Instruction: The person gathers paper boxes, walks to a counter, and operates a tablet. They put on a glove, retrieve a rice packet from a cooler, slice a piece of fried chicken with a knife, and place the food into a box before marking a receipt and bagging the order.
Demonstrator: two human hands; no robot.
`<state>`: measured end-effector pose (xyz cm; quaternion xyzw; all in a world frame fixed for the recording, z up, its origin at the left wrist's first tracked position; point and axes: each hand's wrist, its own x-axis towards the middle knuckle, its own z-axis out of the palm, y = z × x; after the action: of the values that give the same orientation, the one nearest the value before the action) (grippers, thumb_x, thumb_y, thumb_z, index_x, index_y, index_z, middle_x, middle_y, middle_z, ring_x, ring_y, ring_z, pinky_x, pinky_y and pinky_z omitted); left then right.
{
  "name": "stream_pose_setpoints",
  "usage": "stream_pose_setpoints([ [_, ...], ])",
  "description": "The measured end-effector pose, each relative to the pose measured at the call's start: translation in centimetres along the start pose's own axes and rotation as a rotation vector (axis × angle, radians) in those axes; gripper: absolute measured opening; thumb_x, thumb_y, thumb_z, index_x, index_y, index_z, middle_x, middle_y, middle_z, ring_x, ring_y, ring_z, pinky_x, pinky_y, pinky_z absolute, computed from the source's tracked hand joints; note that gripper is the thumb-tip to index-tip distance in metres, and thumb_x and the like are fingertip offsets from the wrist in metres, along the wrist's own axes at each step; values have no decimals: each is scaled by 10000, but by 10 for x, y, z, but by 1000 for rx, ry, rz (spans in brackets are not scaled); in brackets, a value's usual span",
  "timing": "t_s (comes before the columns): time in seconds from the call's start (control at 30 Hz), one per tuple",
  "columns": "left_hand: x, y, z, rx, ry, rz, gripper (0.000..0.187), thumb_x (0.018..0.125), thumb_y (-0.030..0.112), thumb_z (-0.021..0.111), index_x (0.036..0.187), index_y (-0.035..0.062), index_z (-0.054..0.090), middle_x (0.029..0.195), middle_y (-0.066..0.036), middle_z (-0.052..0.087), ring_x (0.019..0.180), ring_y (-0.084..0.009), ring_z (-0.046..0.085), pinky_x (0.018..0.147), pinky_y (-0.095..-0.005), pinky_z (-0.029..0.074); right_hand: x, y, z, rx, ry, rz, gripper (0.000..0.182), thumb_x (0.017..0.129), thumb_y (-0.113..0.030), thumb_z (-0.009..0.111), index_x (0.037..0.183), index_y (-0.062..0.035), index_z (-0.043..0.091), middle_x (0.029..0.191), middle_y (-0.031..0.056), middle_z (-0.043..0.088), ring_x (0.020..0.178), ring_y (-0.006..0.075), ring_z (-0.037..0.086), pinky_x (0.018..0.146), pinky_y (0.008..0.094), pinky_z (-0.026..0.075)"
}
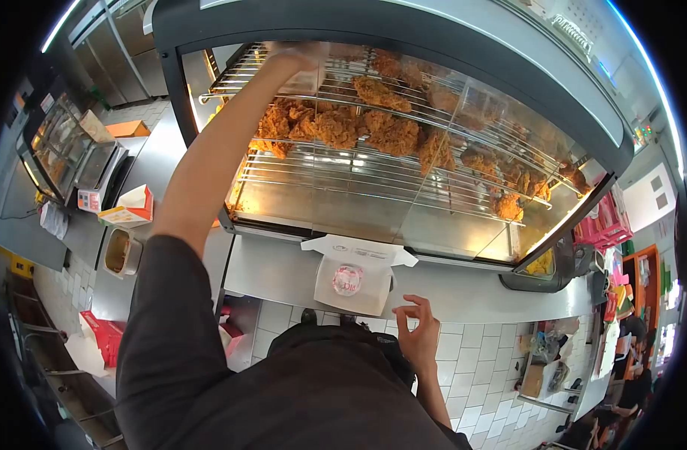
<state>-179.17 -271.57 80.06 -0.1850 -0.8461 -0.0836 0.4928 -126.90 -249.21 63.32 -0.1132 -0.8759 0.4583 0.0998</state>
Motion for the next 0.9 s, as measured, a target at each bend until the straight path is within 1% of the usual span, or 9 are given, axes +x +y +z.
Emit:
stream_pose_setpoints([
  [0.07,-22,59,-138,266,-844,59,414,868,267,603,1231,70,587,1148,-206,641,1115,-362,603,856,-510,505,-4,16,2,43,-76,52,258,889,-66,638,1129,-19,559,865,118,731,823,259,722,802,333,530],
  [0.17,-124,97,-208,244,-269,-203,499,912,319,573,1361,130,462,977,-172,613,908,-330,606,692,-469,489,1,16,10,104,-274,90,250,898,-80,637,1128,-16,561,887,124,732,837,261,725,801,331,540],
  [0.33,-330,131,-307,-42,-363,-825,541,854,251,643,1358,147,476,1028,-120,595,989,-307,572,872,-484,437,31,2,51,146,-683,-22,256,919,-97,631,1149,-2,572,912,120,728,870,208,714,804,309,537],
  [0.43,-508,100,-329,287,-380,-1122,533,870,218,623,1367,110,466,1031,-143,609,1002,-343,568,884,-457,452,44,-25,103,217,-980,-138,242,921,-107,639,1129,7,589,910,89,711,874,146,678,789,272,524],
  [0.47,-498,87,-368,273,-643,-1593,517,898,222,597,1372,75,451,1058,-196,605,1000,-387,562,896,-478,444,45,-38,129,226,-1092,-160,235,920,-110,643,1118,6,595,908,76,706,870,133,668,785,261,520],
  [0.6,-604,-6,-425,636,-200,-1536,510,903,197,580,1389,141,440,1187,-237,560,1121,-417,518,966,-505,410,10,-84,294,239,-1356,-431,251,892,-168,671,1089,-21,619,913,103,717,843,173,688,764,310,526],
  [0.7,-637,-63,-438,650,-324,-1358,545,881,179,597,1400,152,429,1267,-211,536,1184,-419,481,997,-490,398,-46,-119,427,-155,-1022,-847,394,841,-191,700,1093,53,518,1010,208,624,955,349,625,844,432,505],
  [0.83,-636,-90,-453,435,-485,-1396,555,860,193,629,1384,134,454,1299,-196,529,1222,-402,463,1029,-473,381,-75,-128,505,-331,-845,-812,485,810,-157,702,1133,91,438,1087,274,532,1029,418,550,889,464,468],
  [0.9,-657,-99,-452,203,-320,-1326,578,849,231,682,1371,89,477,1309,-195,539,1252,-379,468,1067,-460,363,-67,-125,514,-394,-925,-730,512,788,-123,692,1161,92,415,1134,298,483,1076,456,502,918,448,454],
])
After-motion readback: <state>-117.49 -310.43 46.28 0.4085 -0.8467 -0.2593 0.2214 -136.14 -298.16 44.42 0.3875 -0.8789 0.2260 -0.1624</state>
